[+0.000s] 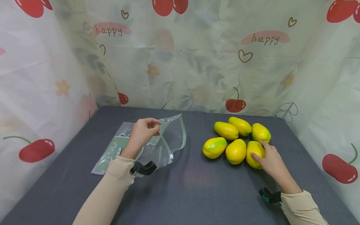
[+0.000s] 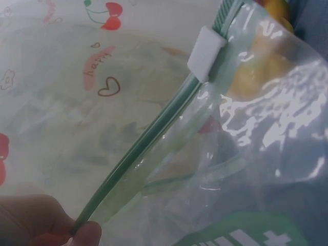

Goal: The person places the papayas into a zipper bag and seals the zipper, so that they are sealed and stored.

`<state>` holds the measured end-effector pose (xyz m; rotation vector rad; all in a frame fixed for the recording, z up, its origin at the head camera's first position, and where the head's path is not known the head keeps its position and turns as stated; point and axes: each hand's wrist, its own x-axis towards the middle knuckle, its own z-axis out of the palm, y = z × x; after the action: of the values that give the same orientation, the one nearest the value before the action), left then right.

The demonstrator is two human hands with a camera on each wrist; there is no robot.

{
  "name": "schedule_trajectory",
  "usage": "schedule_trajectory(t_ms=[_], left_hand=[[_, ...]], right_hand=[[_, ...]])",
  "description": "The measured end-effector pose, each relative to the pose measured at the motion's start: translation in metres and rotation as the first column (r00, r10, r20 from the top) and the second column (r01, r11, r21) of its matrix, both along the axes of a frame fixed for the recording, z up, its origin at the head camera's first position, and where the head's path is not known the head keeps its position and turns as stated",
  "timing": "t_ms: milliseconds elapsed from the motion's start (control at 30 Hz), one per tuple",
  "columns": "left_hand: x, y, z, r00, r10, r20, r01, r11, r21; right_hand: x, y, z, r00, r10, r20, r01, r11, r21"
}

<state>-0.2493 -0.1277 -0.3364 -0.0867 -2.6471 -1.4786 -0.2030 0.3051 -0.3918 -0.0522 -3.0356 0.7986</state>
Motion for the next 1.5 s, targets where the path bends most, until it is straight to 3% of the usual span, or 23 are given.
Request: schedule_trajectory(t_ms=[667, 1500], left_hand=[[0.0014, -0.002, 0.0018, 1.0, 0.008, -0.001, -0.008, 1.0, 0.009], [0.0002, -0.0038, -0.0005, 1.0, -0.008, 0.02, 0.009, 1.0, -0.01]], right_hand=[[-0.0035, 0.0033, -0.0056, 0.996, -0.007, 0.09, 0.007, 1.0, 0.001], [-0.0021, 0.0067, 0.0002, 0.997, -0.022, 0.078, 0.021, 1.0, 0.013]])
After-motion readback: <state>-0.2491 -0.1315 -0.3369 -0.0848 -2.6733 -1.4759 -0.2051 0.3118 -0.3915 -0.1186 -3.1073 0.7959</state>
